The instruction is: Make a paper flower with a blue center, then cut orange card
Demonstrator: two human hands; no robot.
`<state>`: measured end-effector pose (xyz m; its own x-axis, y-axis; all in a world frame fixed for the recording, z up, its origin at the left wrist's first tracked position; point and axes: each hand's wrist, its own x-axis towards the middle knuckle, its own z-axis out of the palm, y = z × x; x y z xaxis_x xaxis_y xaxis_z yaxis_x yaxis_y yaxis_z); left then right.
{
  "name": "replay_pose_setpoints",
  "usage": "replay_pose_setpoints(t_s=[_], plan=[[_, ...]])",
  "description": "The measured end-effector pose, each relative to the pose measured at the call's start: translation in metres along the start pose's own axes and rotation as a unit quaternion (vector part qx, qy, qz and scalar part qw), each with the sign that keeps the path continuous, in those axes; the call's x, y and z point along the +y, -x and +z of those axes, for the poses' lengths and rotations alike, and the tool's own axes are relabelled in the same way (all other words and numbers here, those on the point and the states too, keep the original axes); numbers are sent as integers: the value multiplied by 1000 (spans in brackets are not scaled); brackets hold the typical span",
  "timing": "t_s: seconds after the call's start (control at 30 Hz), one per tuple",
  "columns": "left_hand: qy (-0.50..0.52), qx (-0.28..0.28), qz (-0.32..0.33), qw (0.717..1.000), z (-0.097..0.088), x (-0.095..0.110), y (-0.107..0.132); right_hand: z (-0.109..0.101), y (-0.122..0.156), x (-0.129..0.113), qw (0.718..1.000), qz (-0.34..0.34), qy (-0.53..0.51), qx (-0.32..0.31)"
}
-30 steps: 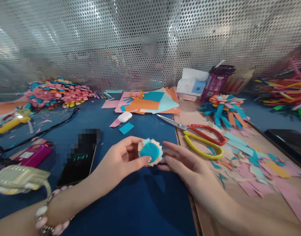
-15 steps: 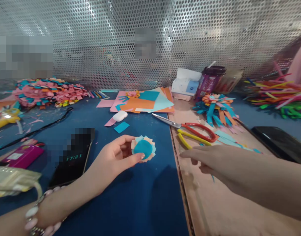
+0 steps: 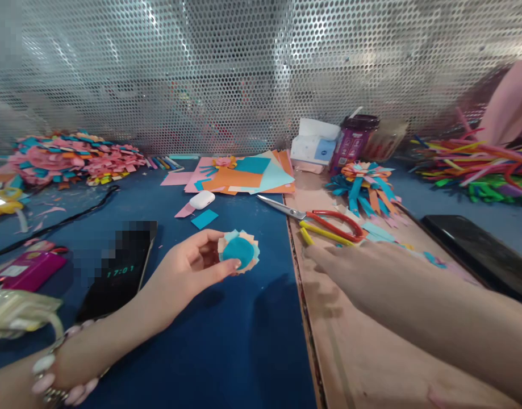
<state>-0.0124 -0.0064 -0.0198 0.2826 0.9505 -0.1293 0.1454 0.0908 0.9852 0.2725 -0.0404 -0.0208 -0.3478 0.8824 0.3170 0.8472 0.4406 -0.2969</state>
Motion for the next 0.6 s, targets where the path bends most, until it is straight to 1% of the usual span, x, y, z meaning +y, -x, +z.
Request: replay_pose_setpoints(t_s=[0.03,0.07,0.13,0.17,0.2,0.23,0.27,0.3,0.33,0.37,0.4,0.43,0.5,0.6], plan=[[1,1,3,1000,0,0,0,0,-4,-14,998,-46,28,-43],[2,0,8,1000,-1,-1,0,2,-8,-28,992,-97,52,-66],[4,-6,19,1000,-1,-1,0,11,-11,-51,969,-223,77,-73],[4,-8,21,1000,-2,0,0,18,-9,-58,956,-273,77,-76],[3,-7,21,1000,-2,0,0,26,-4,-62,949,-297,74,-81],[2,-4,20,1000,-2,0,1,34,3,-62,947,-302,68,-81],[0,-1,17,1000,-3,1,1,41,13,-60,952,-286,68,-79],[-1,-1,17,1000,-3,1,1,46,23,-56,962,-257,76,-60],[-1,-2,17,1000,-3,2,2,50,33,-50,971,-212,97,-54],[0,-5,18,1000,-3,2,2,51,42,-45,981,-153,113,-27],[0,-8,18,1000,-4,2,2,49,47,-40,987,-109,122,2],[-1,-13,16,1000,-4,2,1,45,49,-37,990,-70,125,1],[-3,-28,6,1000,-3,2,1,33,40,-36,991,-55,116,36],[-2,-54,-10,998,-1,3,0,15,11,-45,990,-96,81,66]])
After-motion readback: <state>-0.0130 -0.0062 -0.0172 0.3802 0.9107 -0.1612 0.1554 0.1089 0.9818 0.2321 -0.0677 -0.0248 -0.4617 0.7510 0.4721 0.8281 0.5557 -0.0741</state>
